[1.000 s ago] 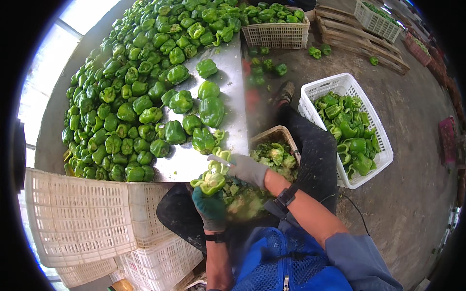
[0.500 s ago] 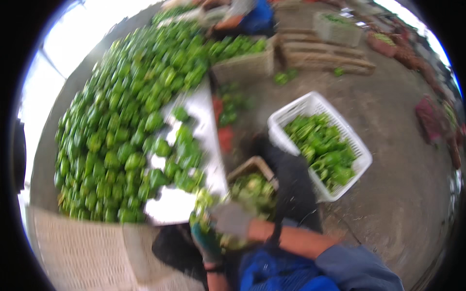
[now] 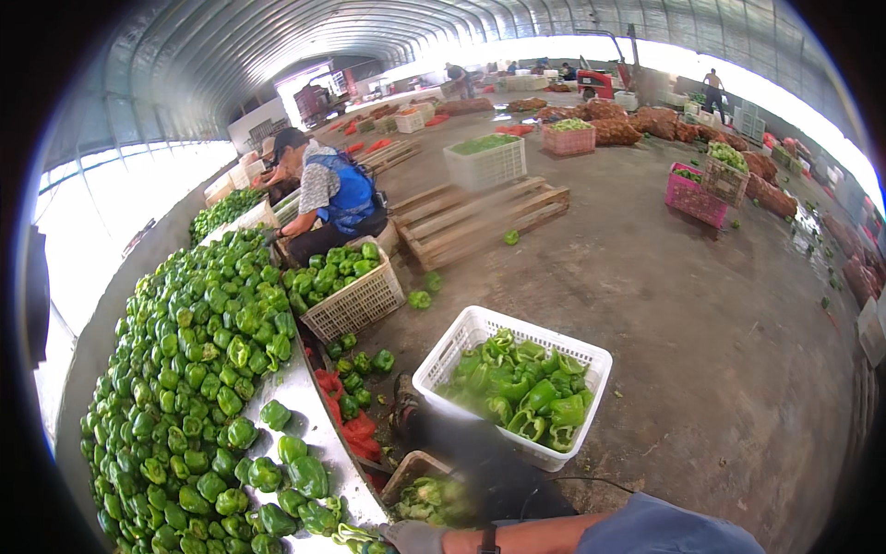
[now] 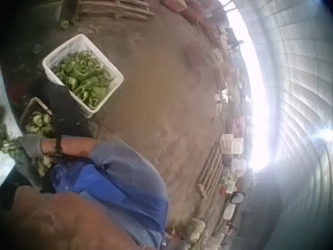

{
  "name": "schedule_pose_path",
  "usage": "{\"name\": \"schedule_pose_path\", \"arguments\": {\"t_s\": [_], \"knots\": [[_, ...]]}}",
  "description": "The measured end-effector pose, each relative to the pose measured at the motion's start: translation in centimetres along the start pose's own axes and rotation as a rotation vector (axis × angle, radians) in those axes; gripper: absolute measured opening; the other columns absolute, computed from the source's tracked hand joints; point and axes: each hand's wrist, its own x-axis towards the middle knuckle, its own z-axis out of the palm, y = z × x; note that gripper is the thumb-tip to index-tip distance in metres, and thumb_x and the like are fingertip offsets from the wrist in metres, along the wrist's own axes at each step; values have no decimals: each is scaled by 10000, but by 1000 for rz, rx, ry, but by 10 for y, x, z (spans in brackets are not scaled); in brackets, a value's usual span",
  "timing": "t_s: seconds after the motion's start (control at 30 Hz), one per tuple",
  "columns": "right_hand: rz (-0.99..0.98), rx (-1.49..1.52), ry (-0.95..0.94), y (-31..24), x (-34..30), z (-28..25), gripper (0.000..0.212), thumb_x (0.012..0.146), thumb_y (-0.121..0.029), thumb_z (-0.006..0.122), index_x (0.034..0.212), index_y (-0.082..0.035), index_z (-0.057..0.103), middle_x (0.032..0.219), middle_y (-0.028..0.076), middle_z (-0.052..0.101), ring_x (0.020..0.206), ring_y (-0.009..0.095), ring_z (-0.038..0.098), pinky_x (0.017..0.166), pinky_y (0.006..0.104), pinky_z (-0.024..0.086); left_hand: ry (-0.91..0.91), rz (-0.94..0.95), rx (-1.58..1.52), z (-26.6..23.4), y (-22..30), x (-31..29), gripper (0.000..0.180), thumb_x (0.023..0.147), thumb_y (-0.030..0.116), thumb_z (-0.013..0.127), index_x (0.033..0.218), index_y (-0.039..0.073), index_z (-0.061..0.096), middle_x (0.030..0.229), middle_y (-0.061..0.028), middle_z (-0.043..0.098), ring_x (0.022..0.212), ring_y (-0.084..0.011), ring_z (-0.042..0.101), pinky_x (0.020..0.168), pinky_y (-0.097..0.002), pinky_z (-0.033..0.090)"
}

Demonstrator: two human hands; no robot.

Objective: The recorder uses a knife to clean and trim green peppers, removing the stems and cores before placing them in a basket.

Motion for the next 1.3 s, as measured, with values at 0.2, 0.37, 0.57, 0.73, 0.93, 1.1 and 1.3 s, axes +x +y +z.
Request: {"name": "schedule_pose_path", "arguments": {"t_s": [0.2,0.37,0.57,0.73,0.93,1.1,1.3], "knots": [[158,166,-44,31,-14,17,510,1019,-185,602,1511,-58,555,1179,308,717,1071,454,713,932,512,555,81,-231,81,62,131,-27,494,1042,232,736,1427,-52,612,1228,-161,732,951,-264,708,845,-396,609],[206,296,202,3,-29,-10,475,1019,-296,612,1418,-39,591,1190,281,727,1064,469,707,905,534,564,91,-106,-40,51,45,-11,535,972,91,686,1473,-65,578,1205,-145,729,1017,-195,690,858,-333,592],[39,322,267,37,-33,-19,426,890,-305,783,1167,0,680,960,244,752,868,365,751,800,469,586,10,-169,-124,53,77,-19,377,1028,141,717,1366,-22,679,1111,18,688,874,-62,586,730,-244,492],[-24,724,59,54,-56,-13,274,982,-185,663,1207,-45,731,1079,175,755,927,271,739,833,388,596,-314,-98,51,64,107,-41,719,1024,470,700,1528,1,490,1280,-147,697,1062,-253,707,910,-391,613],[491,529,279,40,-60,-28,262,959,-306,749,1031,-55,739,963,167,742,884,315,735,805,410,573,-219,0,349,67,90,-33,656,1041,485,590,1500,18,552,1267,-153,702,997,-243,698,868,-403,601],[280,413,271,3,-73,-103,345,895,-335,813,1123,-86,742,1010,172,761,885,371,757,759,477,591,-73,-372,-887,63,94,-19,672,1070,578,481,1469,51,601,1252,-133,718,1026,-283,689,866,-432,599],[-303,-47,152,-5,-71,-69,416,906,-341,745,1229,-84,692,1132,162,723,1008,383,716,925,503,553,-32,112,167,82,80,-21,586,1113,550,438,1394,75,636,1257,-105,719,1032,-260,700,850,-403,604]]}}
